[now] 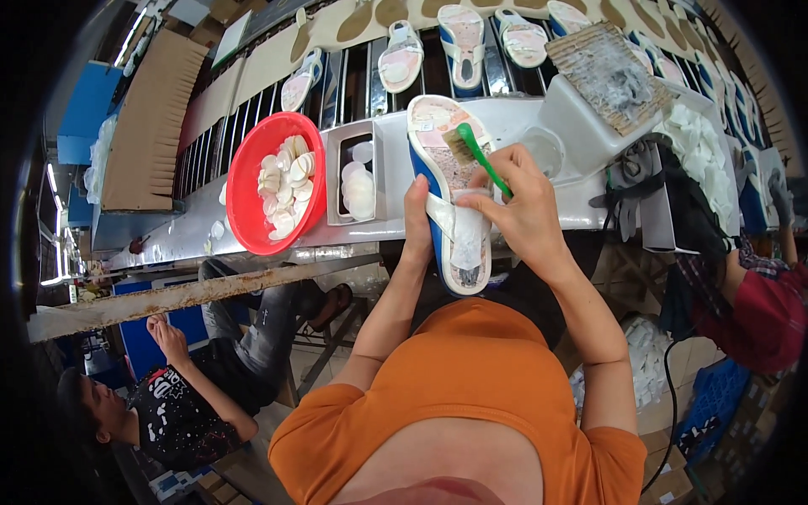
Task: Apply adhesive to shoe components and assemble footwear parts on a production line.
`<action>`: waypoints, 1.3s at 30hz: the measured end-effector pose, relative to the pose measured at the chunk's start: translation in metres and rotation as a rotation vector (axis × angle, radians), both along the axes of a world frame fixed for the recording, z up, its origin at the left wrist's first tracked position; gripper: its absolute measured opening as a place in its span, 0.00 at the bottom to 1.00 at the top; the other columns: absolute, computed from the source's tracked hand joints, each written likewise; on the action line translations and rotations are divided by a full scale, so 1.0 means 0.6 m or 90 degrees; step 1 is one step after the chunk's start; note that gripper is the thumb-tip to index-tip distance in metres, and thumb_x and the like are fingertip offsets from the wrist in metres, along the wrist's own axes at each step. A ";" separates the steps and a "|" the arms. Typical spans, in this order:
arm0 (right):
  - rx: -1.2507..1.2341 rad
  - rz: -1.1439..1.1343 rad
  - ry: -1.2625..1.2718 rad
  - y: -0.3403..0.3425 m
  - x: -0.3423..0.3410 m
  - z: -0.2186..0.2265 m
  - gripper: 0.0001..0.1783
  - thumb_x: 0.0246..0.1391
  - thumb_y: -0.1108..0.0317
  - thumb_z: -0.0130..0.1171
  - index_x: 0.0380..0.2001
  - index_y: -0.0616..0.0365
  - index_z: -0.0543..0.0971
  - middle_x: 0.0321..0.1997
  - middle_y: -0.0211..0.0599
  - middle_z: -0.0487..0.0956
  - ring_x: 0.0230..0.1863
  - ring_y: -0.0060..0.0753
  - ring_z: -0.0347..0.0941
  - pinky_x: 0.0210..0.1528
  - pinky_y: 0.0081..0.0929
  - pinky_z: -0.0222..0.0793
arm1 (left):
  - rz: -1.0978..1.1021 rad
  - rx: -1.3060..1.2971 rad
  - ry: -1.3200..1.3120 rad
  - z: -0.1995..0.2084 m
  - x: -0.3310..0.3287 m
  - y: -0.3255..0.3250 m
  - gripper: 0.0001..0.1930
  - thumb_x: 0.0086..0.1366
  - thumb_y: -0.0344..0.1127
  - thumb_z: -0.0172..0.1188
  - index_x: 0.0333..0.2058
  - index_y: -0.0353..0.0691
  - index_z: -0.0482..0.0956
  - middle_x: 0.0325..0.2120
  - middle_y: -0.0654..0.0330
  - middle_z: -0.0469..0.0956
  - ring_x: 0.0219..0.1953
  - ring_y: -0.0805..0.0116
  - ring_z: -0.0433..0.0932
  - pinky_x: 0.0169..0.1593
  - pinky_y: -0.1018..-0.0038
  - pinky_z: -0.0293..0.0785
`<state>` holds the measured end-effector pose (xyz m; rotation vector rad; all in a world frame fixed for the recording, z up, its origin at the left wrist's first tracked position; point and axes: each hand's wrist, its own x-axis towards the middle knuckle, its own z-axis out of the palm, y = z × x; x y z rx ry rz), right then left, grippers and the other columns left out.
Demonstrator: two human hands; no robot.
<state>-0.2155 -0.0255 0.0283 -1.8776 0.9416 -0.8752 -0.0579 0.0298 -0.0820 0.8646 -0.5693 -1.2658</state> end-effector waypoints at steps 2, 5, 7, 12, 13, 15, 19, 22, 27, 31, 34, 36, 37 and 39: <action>-0.073 -0.028 0.042 -0.004 0.006 -0.004 0.19 0.40 0.70 0.74 0.35 0.62 0.76 0.40 0.27 0.72 0.27 0.16 0.63 0.27 0.17 0.58 | -0.003 0.023 -0.048 -0.001 0.000 0.001 0.37 0.66 0.60 0.45 0.59 0.29 0.64 0.50 0.47 0.74 0.48 0.59 0.78 0.52 0.67 0.74; -0.071 -0.119 0.015 -0.020 0.008 -0.012 0.30 0.38 0.63 0.75 0.45 0.57 0.74 0.39 0.37 0.73 0.37 0.38 0.72 0.37 0.31 0.67 | -0.006 -0.016 0.014 0.003 -0.008 0.004 0.31 0.69 0.53 0.46 0.57 0.29 0.66 0.50 0.52 0.74 0.49 0.66 0.74 0.54 0.71 0.69; -0.097 -0.137 0.022 -0.035 0.012 -0.002 0.29 0.39 0.63 0.74 0.45 0.57 0.74 0.40 0.38 0.73 0.38 0.38 0.72 0.37 0.30 0.67 | -0.003 -0.030 -0.008 0.004 -0.002 0.010 0.31 0.69 0.53 0.46 0.57 0.29 0.66 0.50 0.52 0.74 0.49 0.66 0.75 0.54 0.71 0.69; -0.204 -0.043 -0.034 -0.040 -0.039 0.042 0.08 0.49 0.73 0.65 0.33 0.60 0.79 0.32 0.38 0.74 0.32 0.39 0.73 0.32 0.29 0.68 | 0.015 0.031 -0.060 -0.016 0.016 0.010 0.38 0.66 0.61 0.42 0.60 0.30 0.63 0.50 0.47 0.75 0.48 0.59 0.79 0.52 0.66 0.75; -0.205 -0.037 -0.039 -0.031 -0.050 0.037 0.08 0.49 0.73 0.65 0.33 0.60 0.79 0.32 0.38 0.74 0.32 0.39 0.73 0.32 0.29 0.68 | 0.013 0.056 -0.054 -0.020 0.025 0.010 0.37 0.67 0.61 0.41 0.60 0.30 0.63 0.50 0.47 0.75 0.48 0.59 0.79 0.52 0.65 0.75; -0.220 0.228 0.207 -0.007 -0.074 0.029 0.06 0.47 0.78 0.64 0.31 0.60 0.81 0.29 0.36 0.77 0.30 0.34 0.74 0.30 0.27 0.67 | 0.025 0.046 -0.048 -0.017 0.034 0.002 0.37 0.67 0.61 0.40 0.60 0.30 0.63 0.50 0.47 0.75 0.47 0.59 0.79 0.51 0.65 0.76; -0.048 0.339 0.152 0.012 -0.087 0.035 0.04 0.46 0.76 0.66 0.27 0.61 0.81 0.25 0.37 0.77 0.29 0.38 0.77 0.33 0.29 0.70 | 0.050 0.028 -0.027 -0.013 0.049 0.000 0.33 0.69 0.57 0.42 0.57 0.30 0.66 0.48 0.50 0.76 0.46 0.64 0.78 0.51 0.69 0.74; -0.075 0.291 0.048 -0.022 -0.071 0.038 0.05 0.46 0.74 0.66 0.29 0.62 0.82 0.25 0.38 0.78 0.28 0.36 0.78 0.32 0.30 0.70 | 0.064 0.014 0.003 -0.015 0.045 0.000 0.30 0.70 0.54 0.45 0.54 0.29 0.69 0.47 0.53 0.76 0.45 0.68 0.76 0.50 0.72 0.71; -0.271 -0.089 0.108 -0.070 -0.012 0.036 0.04 0.49 0.76 0.64 0.30 0.64 0.81 0.30 0.38 0.80 0.30 0.35 0.77 0.31 0.28 0.68 | 0.016 0.014 -0.104 0.003 0.042 -0.006 0.35 0.69 0.58 0.44 0.60 0.30 0.65 0.50 0.48 0.75 0.48 0.59 0.79 0.53 0.66 0.75; -0.186 -0.073 -0.098 -0.096 -0.023 0.061 0.06 0.52 0.76 0.63 0.35 0.66 0.82 0.30 0.36 0.79 0.29 0.22 0.73 0.30 0.21 0.64 | 0.085 -0.025 -0.036 0.027 0.093 -0.041 0.32 0.70 0.57 0.44 0.58 0.33 0.67 0.50 0.51 0.75 0.48 0.63 0.78 0.53 0.67 0.74; 0.059 -0.170 -0.181 -0.105 -0.077 0.046 0.11 0.53 0.78 0.62 0.42 0.63 0.82 0.33 0.27 0.79 0.30 0.13 0.68 0.33 0.13 0.62 | 0.592 -0.101 -0.194 0.141 0.094 -0.082 0.23 0.72 0.47 0.49 0.51 0.29 0.69 0.48 0.54 0.73 0.47 0.67 0.72 0.56 0.70 0.66; 0.038 -0.160 -0.211 -0.103 -0.099 0.032 0.14 0.53 0.78 0.62 0.44 0.63 0.81 0.34 0.27 0.79 0.31 0.13 0.68 0.33 0.13 0.62 | 0.690 -0.282 -0.188 0.174 0.124 -0.104 0.24 0.68 0.40 0.58 0.54 0.28 0.68 0.53 0.52 0.71 0.50 0.65 0.71 0.57 0.67 0.66; 0.029 -0.154 -0.234 -0.100 -0.102 0.023 0.16 0.53 0.79 0.62 0.47 0.63 0.79 0.35 0.27 0.79 0.32 0.12 0.68 0.33 0.12 0.62 | 0.659 -0.227 -0.257 0.200 0.135 -0.097 0.24 0.66 0.39 0.60 0.55 0.29 0.69 0.53 0.52 0.72 0.52 0.64 0.71 0.58 0.67 0.65; 0.053 -0.132 -0.198 -0.088 -0.111 0.023 0.17 0.53 0.79 0.62 0.48 0.63 0.79 0.36 0.29 0.79 0.32 0.13 0.69 0.34 0.12 0.63 | 0.595 -0.149 -0.362 0.224 0.143 -0.098 0.25 0.62 0.35 0.64 0.55 0.29 0.71 0.53 0.53 0.73 0.53 0.63 0.72 0.60 0.67 0.64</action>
